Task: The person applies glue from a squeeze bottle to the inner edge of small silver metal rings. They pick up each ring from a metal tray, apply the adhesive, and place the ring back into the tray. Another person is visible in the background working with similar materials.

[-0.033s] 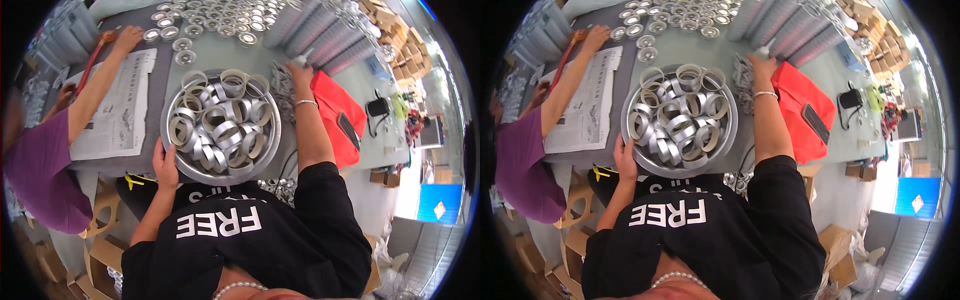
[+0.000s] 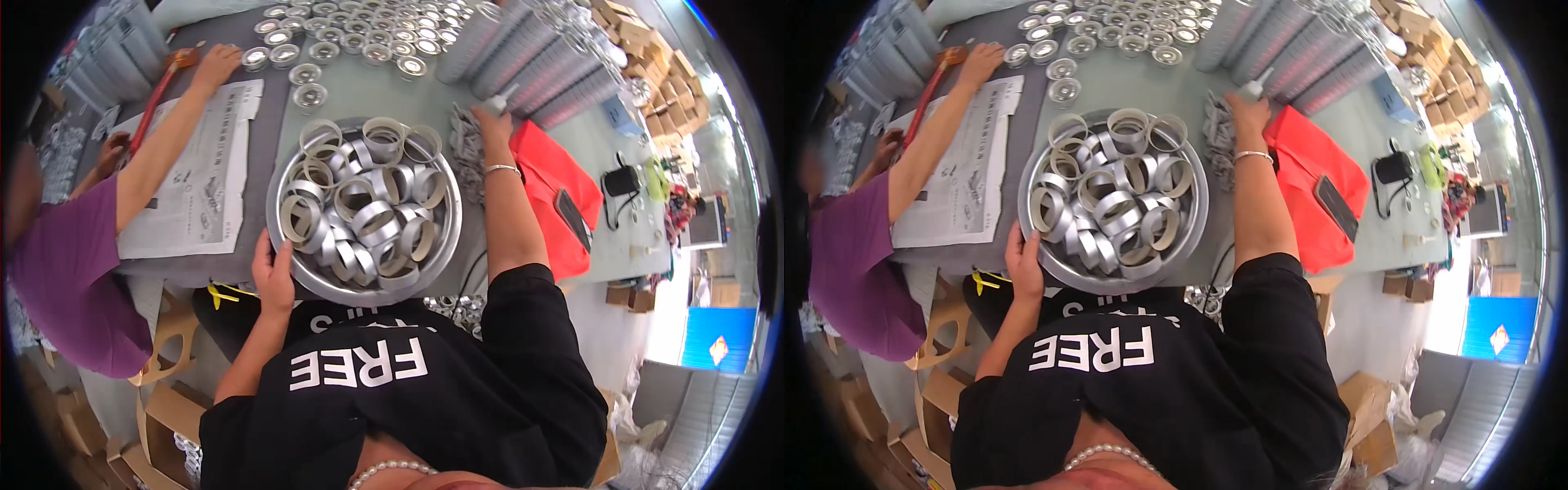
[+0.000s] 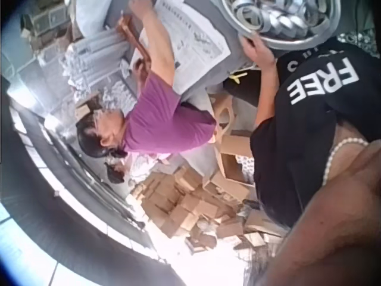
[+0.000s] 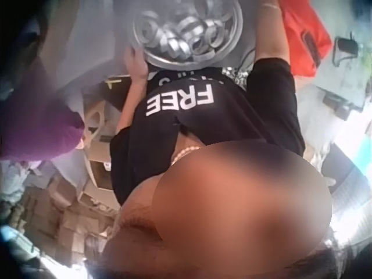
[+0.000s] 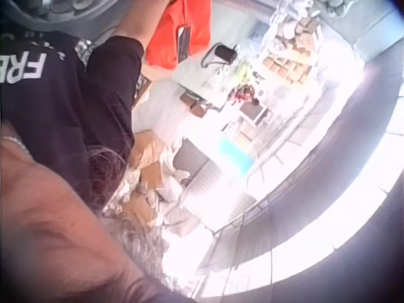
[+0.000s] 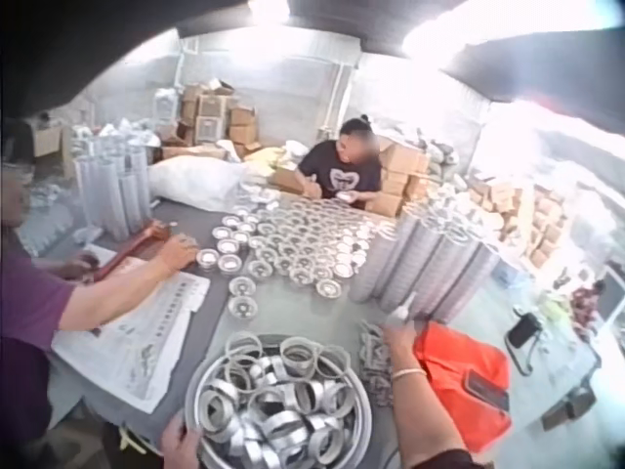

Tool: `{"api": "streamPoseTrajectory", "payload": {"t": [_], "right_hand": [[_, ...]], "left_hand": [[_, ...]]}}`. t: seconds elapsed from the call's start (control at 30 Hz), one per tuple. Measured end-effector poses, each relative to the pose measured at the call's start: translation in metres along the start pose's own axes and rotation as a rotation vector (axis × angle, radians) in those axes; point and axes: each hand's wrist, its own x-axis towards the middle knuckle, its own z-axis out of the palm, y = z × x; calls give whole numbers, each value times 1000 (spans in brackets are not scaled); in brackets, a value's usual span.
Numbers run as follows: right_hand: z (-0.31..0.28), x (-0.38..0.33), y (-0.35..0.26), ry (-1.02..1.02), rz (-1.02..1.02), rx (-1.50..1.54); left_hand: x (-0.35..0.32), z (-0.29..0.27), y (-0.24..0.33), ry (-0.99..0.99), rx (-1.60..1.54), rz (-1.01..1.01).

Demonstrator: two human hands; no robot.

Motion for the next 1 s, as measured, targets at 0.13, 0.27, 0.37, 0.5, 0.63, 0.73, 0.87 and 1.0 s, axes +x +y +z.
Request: {"api": "streamPoseTrajectory", "payload": {"t": [0.13,0.27,0.37,0.5,0.63,0.73,0.87,1.0], "right_hand": [[11,16,16,17,-106,-8],[-6,-19,-21,-63,-138,530],[-29,-73,-82,-378,-83,962],[-57,-116,-100,-578,-165,1085],[-58,-112,-71,-612,-55,1344],[-46,-110,-50,-591,62,1422],[-36,-113,-51,-685,108,1453],[-23,-115,-45,-704,122,1452]], "left_hand": [[1,-16,15,80,201,232],[58,-19,63,-27,524,254],[115,0,86,-364,809,419],[169,26,89,-665,948,619],[195,45,89,-960,1002,447],[203,51,85,-1001,1016,443],[197,54,84,-892,1012,539],[186,61,88,-794,967,515]]}}
